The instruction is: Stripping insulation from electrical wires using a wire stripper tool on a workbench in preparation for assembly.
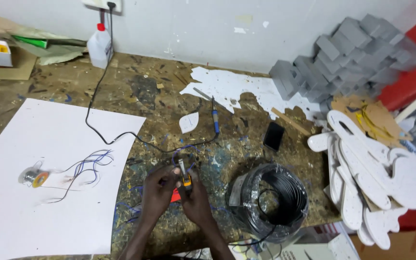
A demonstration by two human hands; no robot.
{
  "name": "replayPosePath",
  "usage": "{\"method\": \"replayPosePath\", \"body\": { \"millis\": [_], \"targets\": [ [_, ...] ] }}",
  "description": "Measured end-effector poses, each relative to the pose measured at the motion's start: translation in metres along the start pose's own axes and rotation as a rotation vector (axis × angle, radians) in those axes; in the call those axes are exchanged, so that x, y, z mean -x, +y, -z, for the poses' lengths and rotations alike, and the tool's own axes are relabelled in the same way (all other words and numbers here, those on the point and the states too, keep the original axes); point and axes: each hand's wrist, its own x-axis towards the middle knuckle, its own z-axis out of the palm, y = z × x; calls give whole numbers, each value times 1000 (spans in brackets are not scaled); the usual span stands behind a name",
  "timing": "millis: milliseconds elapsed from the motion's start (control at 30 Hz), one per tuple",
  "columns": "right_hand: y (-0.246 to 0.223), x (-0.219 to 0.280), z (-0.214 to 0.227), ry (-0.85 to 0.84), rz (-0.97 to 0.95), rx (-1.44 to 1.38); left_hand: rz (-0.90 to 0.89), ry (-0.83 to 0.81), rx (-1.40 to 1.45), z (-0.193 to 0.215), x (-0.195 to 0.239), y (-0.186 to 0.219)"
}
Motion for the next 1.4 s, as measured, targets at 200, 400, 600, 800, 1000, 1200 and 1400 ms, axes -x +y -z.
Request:
{"method": "replayPosePath", "body": {
  "millis": [200,400,600,800,1000,1200,1400],
  "targets": [
    [1,8,-5,-9,3,-48,86,99,424,-3,11,3],
    [3,10,-7,-110,-172,-224,-130,-85,712,-3,14,-27],
    [-47,9,-17,-79,-30,-330,-156,39,764,-16,-4,-8],
    [-38,0,-44,145,25,-451,-110,286,499,-33,-16,-12],
    [20,-6,-81,497,-342,-838,50,400,788,-47,-31,2],
    [45,-12,-46,799,-209,-748,146,458,917,-16,-40,-25],
    [109,-14,-35,673,-106,-443,191,313,978,-4,-34,-63]
  ]
}}
